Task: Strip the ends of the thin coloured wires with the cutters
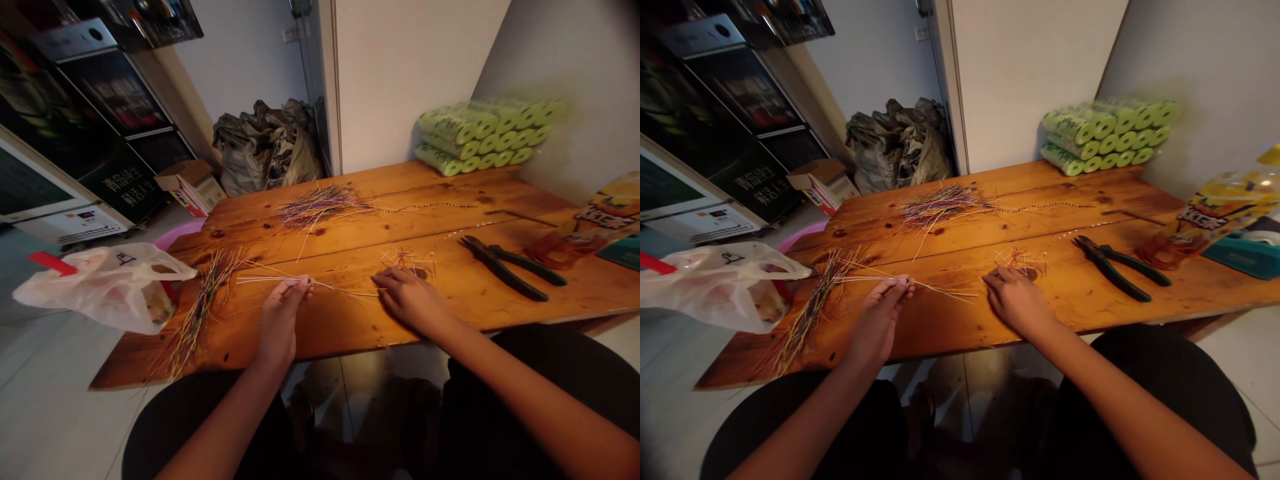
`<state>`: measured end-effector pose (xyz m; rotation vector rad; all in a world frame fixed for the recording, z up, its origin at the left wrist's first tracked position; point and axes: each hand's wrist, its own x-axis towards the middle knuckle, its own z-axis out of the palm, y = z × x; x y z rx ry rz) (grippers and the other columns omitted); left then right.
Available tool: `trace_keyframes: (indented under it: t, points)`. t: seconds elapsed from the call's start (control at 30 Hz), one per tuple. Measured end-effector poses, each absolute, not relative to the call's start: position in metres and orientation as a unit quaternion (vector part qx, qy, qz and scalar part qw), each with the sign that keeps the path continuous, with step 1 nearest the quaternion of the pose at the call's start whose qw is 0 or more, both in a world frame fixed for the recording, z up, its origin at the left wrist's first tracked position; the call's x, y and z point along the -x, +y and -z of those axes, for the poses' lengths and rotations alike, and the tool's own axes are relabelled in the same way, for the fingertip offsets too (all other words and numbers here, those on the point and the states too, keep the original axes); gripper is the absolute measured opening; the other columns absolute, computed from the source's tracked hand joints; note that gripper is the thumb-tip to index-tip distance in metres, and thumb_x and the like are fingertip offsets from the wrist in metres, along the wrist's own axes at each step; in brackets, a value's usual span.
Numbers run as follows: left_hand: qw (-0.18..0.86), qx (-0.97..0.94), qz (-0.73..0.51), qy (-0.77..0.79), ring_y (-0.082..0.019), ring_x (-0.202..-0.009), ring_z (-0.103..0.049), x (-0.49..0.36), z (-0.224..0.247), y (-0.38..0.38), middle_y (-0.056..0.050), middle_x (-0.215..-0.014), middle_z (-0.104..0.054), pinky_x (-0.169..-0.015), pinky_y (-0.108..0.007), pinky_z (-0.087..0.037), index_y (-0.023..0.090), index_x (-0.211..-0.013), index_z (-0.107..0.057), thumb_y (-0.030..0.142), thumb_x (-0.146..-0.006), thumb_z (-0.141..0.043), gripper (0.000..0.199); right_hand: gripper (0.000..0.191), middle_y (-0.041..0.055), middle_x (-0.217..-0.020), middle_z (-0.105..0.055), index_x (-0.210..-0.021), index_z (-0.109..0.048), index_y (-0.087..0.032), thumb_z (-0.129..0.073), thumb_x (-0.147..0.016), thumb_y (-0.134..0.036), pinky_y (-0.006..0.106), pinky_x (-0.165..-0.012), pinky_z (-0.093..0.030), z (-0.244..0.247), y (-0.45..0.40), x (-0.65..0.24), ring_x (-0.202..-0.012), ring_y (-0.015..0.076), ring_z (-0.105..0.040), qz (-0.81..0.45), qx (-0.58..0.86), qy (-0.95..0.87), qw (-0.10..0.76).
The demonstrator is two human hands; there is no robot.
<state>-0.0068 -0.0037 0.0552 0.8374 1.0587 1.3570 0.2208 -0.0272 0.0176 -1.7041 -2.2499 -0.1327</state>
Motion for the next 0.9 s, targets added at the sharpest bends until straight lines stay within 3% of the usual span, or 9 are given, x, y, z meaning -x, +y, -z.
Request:
trace_keyframes:
  t: [0.6,0.9]
  points:
    - [0.570,-0.351,-0.584,0.459,-0.006,-0.066,-0.057,0.007,-0.056,-0.004,0.001,-0.072,-0.064,-0.068,-0.019,-0.045,0.014,-0.069,-0.065,0.024,-0.059,-0.075,0.018,0.024,0.0079,-0.086,-0.063,-0.093,-0.067,-0.016,-0.044,-0.089,-0.020,0.035,-0.077,-0.034,-0.019,-0.034,-0.210,-0.084,0.0230,-0.054,0.101,0.544,-0.826,0.110]
    - [0.575,-0.357,-0.577,0.457,-0.006,-0.066,-0.057,0.006,-0.054,-0.003,0.001,-0.071,-0.064,-0.068,-0.018,-0.044,0.014,-0.070,-0.065,0.025,-0.060,-0.075,0.018,0.029,0.0101,-0.097,-0.063,-0.111,-0.061,-0.016,-0.043,-0.090,-0.022,0.036,-0.075,-0.033,-0.012,-0.039,-0.187,-0.089,0.0250,-0.051,0.089,0.524,-0.837,0.133]
